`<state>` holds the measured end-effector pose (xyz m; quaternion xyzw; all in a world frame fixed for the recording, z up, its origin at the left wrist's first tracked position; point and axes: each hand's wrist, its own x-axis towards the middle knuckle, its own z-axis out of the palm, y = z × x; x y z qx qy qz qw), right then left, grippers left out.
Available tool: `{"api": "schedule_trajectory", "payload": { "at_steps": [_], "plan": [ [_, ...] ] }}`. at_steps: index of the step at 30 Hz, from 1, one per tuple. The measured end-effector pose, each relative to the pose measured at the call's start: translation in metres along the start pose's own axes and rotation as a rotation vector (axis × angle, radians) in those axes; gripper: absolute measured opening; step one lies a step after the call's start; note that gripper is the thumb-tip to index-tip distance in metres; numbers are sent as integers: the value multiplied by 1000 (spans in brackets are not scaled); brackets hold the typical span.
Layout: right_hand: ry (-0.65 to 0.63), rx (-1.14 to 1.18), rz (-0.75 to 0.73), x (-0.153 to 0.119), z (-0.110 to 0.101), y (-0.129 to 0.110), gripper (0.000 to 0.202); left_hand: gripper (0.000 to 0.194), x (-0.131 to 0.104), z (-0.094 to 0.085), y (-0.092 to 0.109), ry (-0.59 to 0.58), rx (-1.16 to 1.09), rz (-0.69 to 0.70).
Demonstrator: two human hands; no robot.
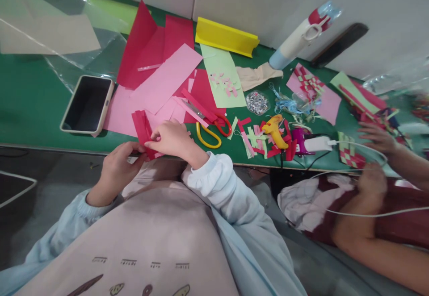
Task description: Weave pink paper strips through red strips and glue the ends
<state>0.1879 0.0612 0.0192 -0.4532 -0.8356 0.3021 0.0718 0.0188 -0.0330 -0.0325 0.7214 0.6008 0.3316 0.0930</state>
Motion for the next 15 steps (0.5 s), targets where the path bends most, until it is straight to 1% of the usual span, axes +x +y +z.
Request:
{"api": "schedule_trajectory", "payload": {
  "at_steps": [2, 5, 8, 12, 15],
  "plan": [
    [-15, 31, 31, 4, 3, 0, 22, 5, 0, 0, 0, 3, -4, 2],
    [4, 75, 76, 8, 9, -1, 24, 5, -1, 0, -1, 0, -6, 1],
    [13, 140, 105, 9, 9, -2, 21, 5, -1, 0, 0, -8, -7, -15],
    [53, 240, 49, 1, 3, -3, 16, 4, -1, 0, 0, -4, -23, -20],
    [113, 236, -36, -14, -1, -1, 15, 2, -1, -1, 0, -13, -39, -9]
  ]
}}
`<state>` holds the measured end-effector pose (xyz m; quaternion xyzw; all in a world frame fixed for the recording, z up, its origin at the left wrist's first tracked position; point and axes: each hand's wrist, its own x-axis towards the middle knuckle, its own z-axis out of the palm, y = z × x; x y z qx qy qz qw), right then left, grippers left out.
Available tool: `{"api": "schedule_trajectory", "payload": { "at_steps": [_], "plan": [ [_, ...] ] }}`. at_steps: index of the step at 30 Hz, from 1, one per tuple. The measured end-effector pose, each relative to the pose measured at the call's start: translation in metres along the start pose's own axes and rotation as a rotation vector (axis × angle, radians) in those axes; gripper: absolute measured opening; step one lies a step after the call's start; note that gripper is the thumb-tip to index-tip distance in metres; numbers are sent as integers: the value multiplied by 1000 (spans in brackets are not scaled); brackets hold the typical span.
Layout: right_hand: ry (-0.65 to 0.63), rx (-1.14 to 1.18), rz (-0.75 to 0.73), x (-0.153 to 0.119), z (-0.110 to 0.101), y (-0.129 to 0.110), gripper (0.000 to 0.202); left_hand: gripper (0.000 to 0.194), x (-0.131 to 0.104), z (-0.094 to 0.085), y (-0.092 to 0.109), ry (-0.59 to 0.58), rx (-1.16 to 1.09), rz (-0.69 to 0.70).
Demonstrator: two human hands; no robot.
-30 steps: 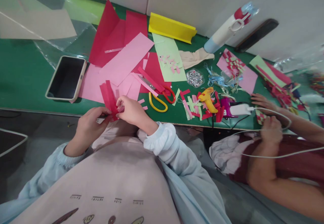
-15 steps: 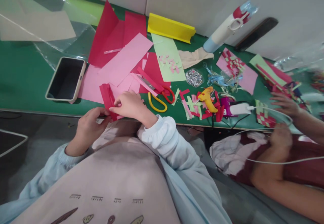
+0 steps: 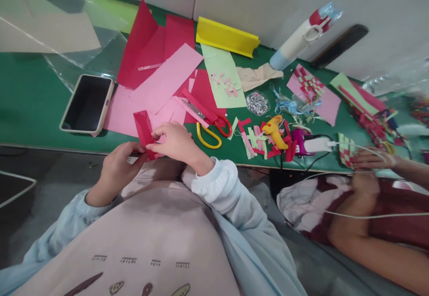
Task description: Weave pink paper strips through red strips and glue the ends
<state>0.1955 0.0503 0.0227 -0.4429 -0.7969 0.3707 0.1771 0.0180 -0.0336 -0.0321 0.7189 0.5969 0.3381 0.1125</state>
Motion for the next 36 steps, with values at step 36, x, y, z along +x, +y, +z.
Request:
{"api": "schedule_trajectory", "payload": {
  "at_steps": [36],
  "plan": [
    [98, -148, -364, -27, 8, 23, 15, 11, 11, -17, 1, -151, -86, 78]
  ]
}}
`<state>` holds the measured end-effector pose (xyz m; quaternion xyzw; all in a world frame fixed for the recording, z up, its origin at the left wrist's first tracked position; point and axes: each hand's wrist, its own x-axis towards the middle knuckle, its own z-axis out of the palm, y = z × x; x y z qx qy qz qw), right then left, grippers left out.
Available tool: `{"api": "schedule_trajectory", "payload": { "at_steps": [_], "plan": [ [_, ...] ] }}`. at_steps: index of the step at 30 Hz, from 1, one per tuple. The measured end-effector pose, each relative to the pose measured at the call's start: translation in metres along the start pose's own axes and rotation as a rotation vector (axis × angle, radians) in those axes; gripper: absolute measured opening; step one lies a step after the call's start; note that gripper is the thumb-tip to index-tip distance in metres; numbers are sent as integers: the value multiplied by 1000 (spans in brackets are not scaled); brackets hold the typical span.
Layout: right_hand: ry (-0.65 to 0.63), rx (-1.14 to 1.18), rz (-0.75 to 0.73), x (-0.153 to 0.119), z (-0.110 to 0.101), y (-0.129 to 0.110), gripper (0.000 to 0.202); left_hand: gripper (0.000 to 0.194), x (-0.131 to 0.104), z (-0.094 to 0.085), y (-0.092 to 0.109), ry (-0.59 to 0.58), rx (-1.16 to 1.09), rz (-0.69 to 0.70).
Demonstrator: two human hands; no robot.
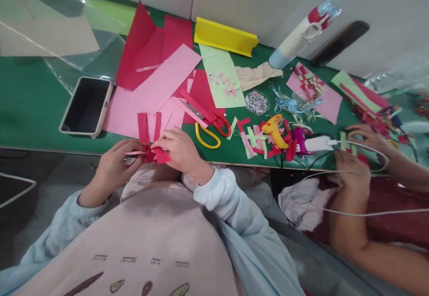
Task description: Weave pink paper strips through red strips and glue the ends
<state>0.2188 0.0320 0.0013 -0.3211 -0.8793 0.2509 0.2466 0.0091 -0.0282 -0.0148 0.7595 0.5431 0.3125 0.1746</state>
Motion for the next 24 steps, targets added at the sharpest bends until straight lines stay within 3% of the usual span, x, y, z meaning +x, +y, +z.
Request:
{"api": "schedule_trajectory", "payload": {
  "at_steps": [5, 11, 19, 24],
  "plan": [
    [-59, -62, 93, 21, 7, 2, 7, 9, -2, -3, -1, -13, -71, 37],
    [-121, -142, 223, 38, 14, -1, 13, 10, -2, -4, 1, -29, -85, 46],
    [-128, -60, 333, 43, 6, -1, 30, 10, -1, 0, 1, 17, -24, 79],
    [-201, 150, 362, 43, -1, 5, 6, 10, -3, 1, -2, 26, -15, 53]
  ]
}}
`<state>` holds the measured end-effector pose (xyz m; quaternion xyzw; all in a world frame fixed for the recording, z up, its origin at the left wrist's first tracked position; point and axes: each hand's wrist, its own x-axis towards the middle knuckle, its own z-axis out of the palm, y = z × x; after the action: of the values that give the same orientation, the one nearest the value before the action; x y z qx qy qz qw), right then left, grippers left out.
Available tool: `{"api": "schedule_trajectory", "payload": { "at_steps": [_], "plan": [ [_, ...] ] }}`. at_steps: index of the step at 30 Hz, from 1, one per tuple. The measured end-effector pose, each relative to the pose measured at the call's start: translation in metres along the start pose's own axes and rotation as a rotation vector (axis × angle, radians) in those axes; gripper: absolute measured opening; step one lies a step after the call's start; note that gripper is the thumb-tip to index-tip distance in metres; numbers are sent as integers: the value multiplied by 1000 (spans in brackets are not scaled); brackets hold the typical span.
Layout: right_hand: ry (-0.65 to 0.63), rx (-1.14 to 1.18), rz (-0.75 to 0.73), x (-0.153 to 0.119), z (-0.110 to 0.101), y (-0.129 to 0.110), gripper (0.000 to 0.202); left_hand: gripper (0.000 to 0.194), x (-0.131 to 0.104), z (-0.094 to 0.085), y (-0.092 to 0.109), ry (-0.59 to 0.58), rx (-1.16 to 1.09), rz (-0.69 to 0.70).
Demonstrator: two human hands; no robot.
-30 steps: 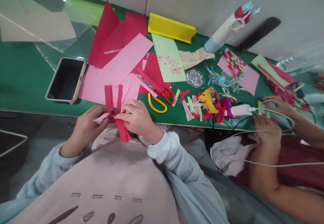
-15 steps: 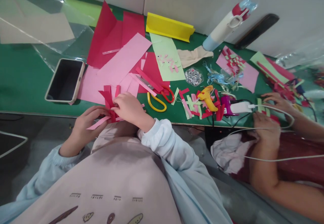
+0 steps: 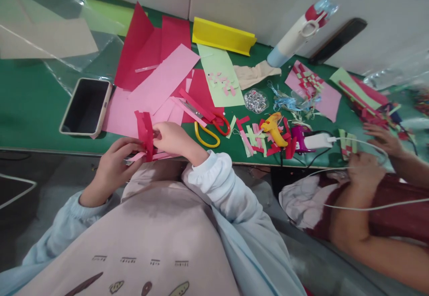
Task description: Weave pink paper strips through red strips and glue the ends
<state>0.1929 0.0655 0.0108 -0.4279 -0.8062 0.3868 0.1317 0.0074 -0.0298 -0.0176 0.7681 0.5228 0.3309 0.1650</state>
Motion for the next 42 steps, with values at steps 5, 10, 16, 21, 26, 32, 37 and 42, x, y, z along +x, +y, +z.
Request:
{"api": "schedule_trajectory", "payload": {
  "at_steps": [5, 10, 16, 21, 26, 32, 37, 42],
  "plan": [
    [-10, 292, -17, 0, 0, 8, 8, 12, -3, 0, -3, -6, 5, -4],
    [22, 379, 15, 4, 7, 8, 18, 12, -4, 0, -3, -5, 5, 9],
    [-14, 505, 118, 8, 13, 2, 33, 11, -2, -1, 1, 14, -17, 13],
    [65, 381, 108, 8, 15, 2, 35, 11, 0, 1, 1, 29, 4, 60],
    [115, 204, 134, 5, 15, 6, 33, 10, 5, 4, 0, 27, 100, 105],
    [162, 174, 140, 4, 19, 14, 32, 12, 9, 6, 3, 64, 93, 68],
    [174, 181, 143, 4, 21, 18, 33, 11, 6, 3, 7, 157, 44, 96],
    [157, 160, 163, 4, 19, 16, 33, 13, 8, 2, 17, 44, 89, 172]
  ]
}}
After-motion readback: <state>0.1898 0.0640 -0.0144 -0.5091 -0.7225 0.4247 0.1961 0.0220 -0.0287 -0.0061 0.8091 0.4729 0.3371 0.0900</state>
